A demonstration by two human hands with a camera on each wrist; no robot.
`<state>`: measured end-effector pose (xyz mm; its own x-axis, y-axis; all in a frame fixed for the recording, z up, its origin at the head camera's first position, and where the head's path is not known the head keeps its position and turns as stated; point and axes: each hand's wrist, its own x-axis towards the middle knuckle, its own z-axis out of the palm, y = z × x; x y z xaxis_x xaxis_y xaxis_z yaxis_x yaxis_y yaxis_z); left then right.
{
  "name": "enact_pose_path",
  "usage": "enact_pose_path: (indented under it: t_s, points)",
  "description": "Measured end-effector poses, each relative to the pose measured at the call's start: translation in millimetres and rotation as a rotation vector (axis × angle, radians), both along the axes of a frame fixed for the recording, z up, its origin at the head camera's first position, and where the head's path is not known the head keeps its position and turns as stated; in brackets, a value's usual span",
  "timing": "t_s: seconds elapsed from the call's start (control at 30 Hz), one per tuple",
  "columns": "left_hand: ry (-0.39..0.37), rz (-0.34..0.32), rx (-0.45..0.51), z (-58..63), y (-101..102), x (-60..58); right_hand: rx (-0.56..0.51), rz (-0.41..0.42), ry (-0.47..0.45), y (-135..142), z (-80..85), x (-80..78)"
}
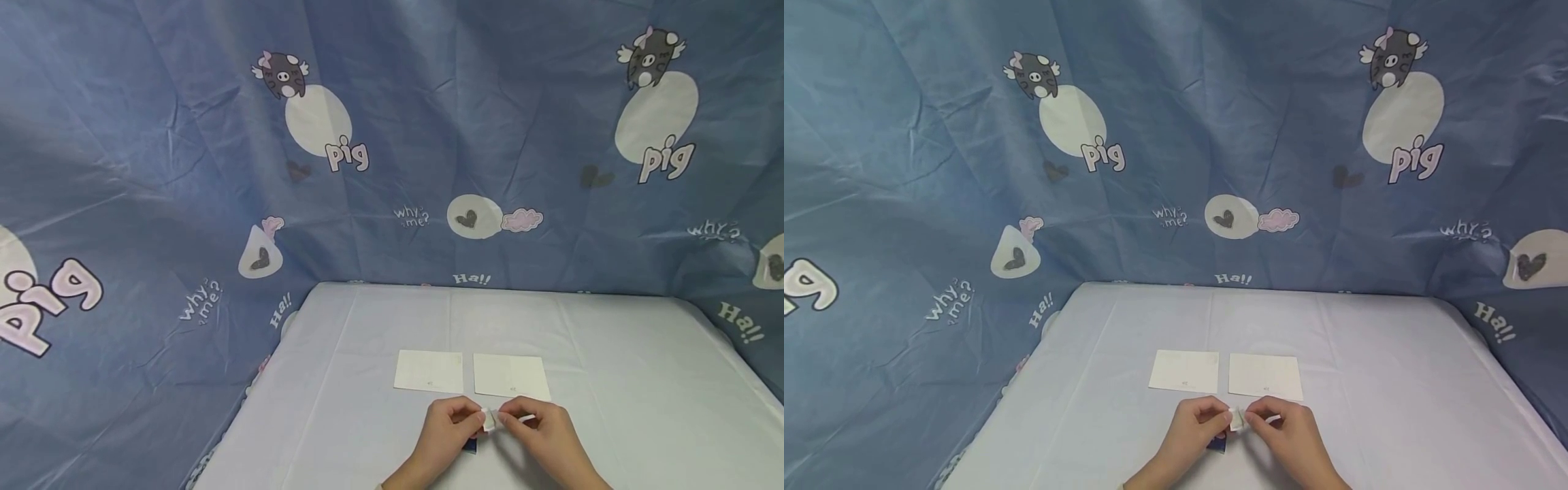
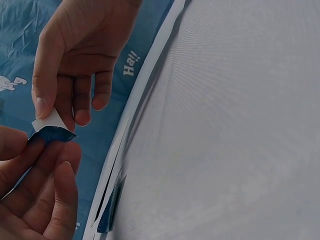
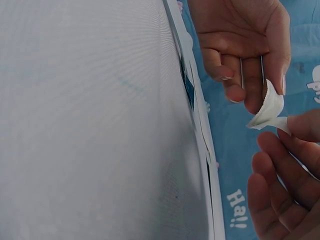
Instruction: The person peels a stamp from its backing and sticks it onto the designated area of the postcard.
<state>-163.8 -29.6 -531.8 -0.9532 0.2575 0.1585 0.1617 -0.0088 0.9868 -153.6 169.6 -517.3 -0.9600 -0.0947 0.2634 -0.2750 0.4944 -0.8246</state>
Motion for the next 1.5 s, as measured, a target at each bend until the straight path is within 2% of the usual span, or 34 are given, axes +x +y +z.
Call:
enact_pose_path:
  t_s: [0.27, 0.67, 1.17, 1.5]
  points:
    - [-0.012, 0.011, 0.002, 0.0, 0.4, -0.3, -0.004, -0.042, -0.048, 0.1, 0.2, -1.8]
    - [-0.005, 0.026, 0.003, 0.3, -0.6, -1.4, -0.015, -0.086, -0.022, 2.4, 0.2, -2.6]
    - [0.011, 0.049, 0.012, -0.7, -1.1, -2.3, 0.0, -0.094, -0.006, 4.1, 1.3, -3.0]
    - [-0.011, 0.06, 0.025, -1.2, -0.8, -2.5, 0.011, -0.102, -0.002, 3.9, 0.6, -3.2]
